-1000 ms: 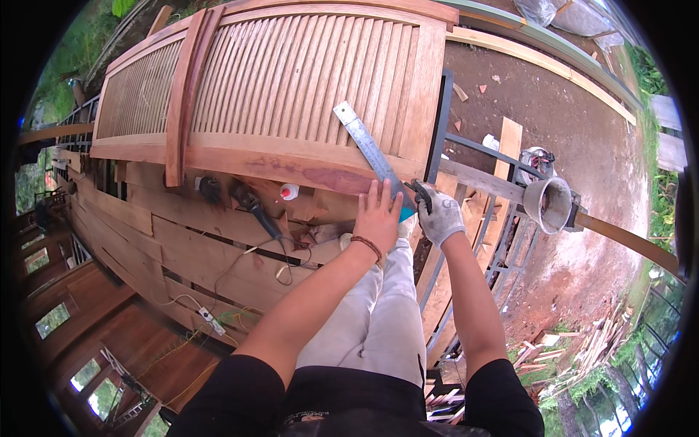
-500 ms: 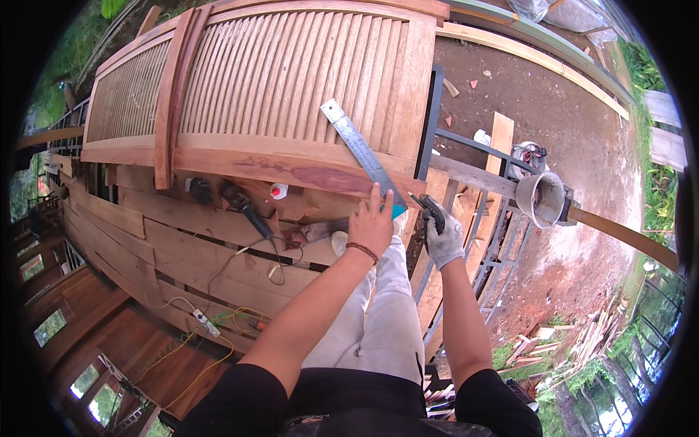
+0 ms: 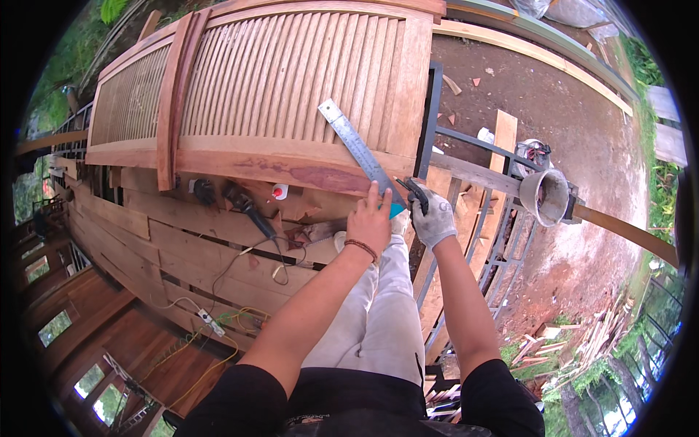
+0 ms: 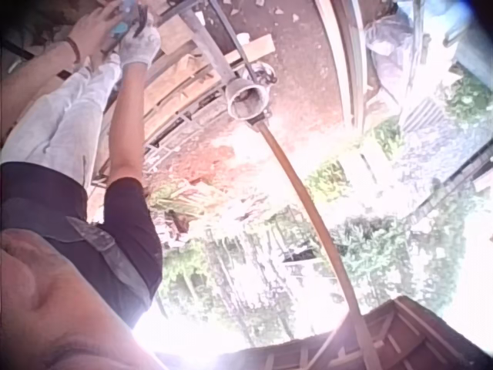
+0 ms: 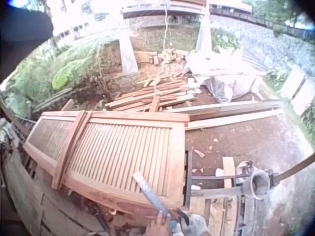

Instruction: The person sits on a wooden platform and assembles a wooden headboard or panel. They position a wooden slat, use a square ruler and pencil to mark measurements, and hand a piece of wood to a coworker. The person continues to measure and mark the wood with a square and pencil.

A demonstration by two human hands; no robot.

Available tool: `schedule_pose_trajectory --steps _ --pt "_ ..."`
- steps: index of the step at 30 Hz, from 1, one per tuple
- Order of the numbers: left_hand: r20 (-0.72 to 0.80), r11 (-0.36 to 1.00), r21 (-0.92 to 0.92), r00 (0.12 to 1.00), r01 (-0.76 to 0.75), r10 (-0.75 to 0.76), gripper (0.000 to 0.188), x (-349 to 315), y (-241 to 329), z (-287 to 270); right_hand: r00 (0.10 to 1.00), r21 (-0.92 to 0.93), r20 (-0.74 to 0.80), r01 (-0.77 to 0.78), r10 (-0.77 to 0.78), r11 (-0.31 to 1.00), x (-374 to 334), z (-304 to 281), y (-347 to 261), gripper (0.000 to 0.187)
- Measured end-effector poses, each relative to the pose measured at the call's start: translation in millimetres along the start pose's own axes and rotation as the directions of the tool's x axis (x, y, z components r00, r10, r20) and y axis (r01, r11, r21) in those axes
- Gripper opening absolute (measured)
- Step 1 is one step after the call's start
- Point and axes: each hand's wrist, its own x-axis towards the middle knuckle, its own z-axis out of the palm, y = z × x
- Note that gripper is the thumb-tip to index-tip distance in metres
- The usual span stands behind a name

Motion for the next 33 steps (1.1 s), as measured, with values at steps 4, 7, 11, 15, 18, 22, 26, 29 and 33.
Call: schedule_pose_trajectory --steps 4,7,11,15,18,22,26,29,33 --pt "0.084 1.000 -0.016 0.996 0.026 -0.024 0.070 2 2 -6 0.998 -0.048 0.030 0.054 -0.052 0.997 13 5 -8 0.032" --pt "0.076 1.000 -0.017 0.997 0.021 -0.020 0.070 1 1 -7 0.995 -0.154 0.090 0.045 -0.032 0.987 16 5 -6 0.031" --pt "0.049 1.000 0.001 0.999 0.015 -0.015 0.067 1 -3 -4 0.977 -0.274 0.205 0.118 -0.062 0.955 23 -10 -18 0.031" --pt "0.033 1.000 -0.014 0.999 -0.007 0.008 0.064 3 -3 -1 0.865 -0.489 0.482 0.133 0.140 0.862 15 -48 -51 0.030" --pt "0.059 1.000 -0.023 0.998 -0.004 0.005 0.065 1 -1 -5 0.757 -0.573 0.590 0.148 0.281 0.806 -10 -59 -43 0.029" --pt "0.119 1.000 -0.002 0.993 0.017 -0.017 0.065 3 1 -10 0.829 -0.452 0.408 -0.181 0.383 0.873 -96 -53 24 0.031" --pt "0.098 1.000 0.012 0.995 -0.018 0.017 0.068 5 3 -6 0.785 -0.275 0.304 -0.471 0.541 0.838 -172 -38 57 0.030" --pt "0.152 1.000 -0.005 0.988 -0.015 0.016 0.072 9 4 -9 0.845 -0.136 0.196 -0.479 0.497 0.867 -187 -24 74 0.028" --pt "0.189 1.000 0.002 0.982 -0.025 0.024 0.074 8 2 -9 0.747 0.258 0.203 -0.664 0.633 0.702 -135 -48 39 0.027"
